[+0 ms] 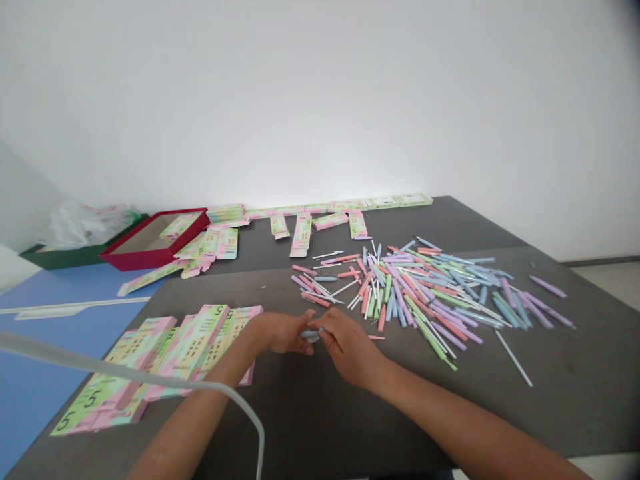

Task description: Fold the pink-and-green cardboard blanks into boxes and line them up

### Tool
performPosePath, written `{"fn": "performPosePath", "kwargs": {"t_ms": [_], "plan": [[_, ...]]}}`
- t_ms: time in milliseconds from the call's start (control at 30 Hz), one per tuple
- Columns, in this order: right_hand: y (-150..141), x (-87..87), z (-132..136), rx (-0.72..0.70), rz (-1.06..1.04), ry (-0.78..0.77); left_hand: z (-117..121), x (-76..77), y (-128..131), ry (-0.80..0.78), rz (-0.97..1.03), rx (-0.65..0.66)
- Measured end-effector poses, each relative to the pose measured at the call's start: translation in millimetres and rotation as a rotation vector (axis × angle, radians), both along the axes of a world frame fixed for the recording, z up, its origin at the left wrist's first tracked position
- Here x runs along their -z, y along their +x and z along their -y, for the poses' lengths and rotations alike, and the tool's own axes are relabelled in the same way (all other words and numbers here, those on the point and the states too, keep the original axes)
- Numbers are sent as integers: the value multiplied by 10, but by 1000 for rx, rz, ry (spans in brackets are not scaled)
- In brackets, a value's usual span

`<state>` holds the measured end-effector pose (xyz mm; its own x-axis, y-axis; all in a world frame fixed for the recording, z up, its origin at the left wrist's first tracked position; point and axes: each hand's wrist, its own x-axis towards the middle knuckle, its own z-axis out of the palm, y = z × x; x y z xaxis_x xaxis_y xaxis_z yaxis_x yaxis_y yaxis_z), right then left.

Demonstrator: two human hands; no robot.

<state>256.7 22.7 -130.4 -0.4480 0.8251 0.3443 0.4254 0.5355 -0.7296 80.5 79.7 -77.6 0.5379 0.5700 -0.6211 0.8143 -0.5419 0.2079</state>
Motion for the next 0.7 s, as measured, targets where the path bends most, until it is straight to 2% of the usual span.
{"fn": "performPosePath", "kwargs": {"t_ms": [100,233,367,467,567,700], "plan": [[-2,57,-43,56,7,-61,-16,-119,-54,-14,-44,-20],[-31,132,-14,3,203,-55,25,-213,-176,-42,-71,-25],[-35,249,108,-68,515,87,111,-172,-292,-90,-86,-12],[19,319,194,-59,659,236,155,-125,-336,-103,-87,-5],[74,346,231,-24,707,336,179,-132,-331,-107,-83,3],[113,339,181,30,670,339,229,-223,-292,-76,-72,11]]}}
